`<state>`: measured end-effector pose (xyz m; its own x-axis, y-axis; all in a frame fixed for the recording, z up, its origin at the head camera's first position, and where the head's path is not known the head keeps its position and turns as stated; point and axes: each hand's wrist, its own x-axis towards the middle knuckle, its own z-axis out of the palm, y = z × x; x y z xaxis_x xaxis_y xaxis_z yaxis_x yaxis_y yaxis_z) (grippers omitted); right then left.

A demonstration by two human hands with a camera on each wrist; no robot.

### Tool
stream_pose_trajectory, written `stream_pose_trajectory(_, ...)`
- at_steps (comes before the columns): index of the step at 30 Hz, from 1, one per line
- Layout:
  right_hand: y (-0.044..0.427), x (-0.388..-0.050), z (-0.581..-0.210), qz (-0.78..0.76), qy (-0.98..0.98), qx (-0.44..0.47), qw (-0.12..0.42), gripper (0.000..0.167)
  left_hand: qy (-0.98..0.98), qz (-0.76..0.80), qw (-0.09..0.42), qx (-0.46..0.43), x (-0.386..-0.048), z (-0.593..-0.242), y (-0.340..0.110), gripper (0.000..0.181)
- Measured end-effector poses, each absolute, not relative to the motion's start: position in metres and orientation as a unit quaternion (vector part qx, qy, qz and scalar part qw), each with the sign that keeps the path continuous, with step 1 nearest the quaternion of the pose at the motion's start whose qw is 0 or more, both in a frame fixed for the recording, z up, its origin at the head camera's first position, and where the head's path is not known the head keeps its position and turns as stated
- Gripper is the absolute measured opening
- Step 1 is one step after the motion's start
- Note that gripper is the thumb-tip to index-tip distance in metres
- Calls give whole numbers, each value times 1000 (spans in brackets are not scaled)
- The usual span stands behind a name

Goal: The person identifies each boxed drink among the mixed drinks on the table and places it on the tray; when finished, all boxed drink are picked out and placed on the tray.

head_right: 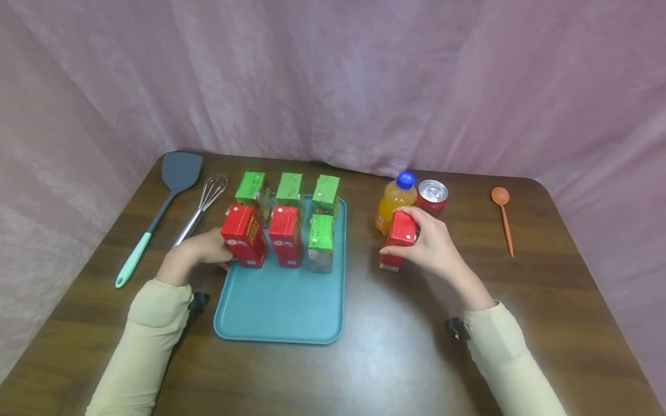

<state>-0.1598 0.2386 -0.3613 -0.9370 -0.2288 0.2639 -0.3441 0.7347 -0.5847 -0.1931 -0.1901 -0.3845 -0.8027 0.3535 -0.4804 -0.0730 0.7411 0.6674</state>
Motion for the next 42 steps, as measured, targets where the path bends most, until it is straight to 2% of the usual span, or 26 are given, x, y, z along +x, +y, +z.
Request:
stream_pose_trajectory(9, 231, -144, -359, 354, -915, 164, 101, 70, 883, 349, 304, 82, -195, -388, -191, 72)
stream_pose_trajectory(21, 191, -112, -330, 394, -861, 278, 162, 76, 886, 342, 300, 85, -194, -387, -194, 67)
stream_pose_trajectory(26, 167, -98, -323, 433, -832, 315, 147, 75, 889, 338, 297, 88, -194, -384, -191, 65)
stream_pose_trajectory(31, 140, -90, -323, 457, -803, 358, 132, 73, 890, 338, 293, 89, -193, -381, -188, 56)
stream_pose_trajectory(42, 76, -94, -338, 453, -793, 396, 96, 70, 890, 338, 293, 82, -192, -381, -186, 54)
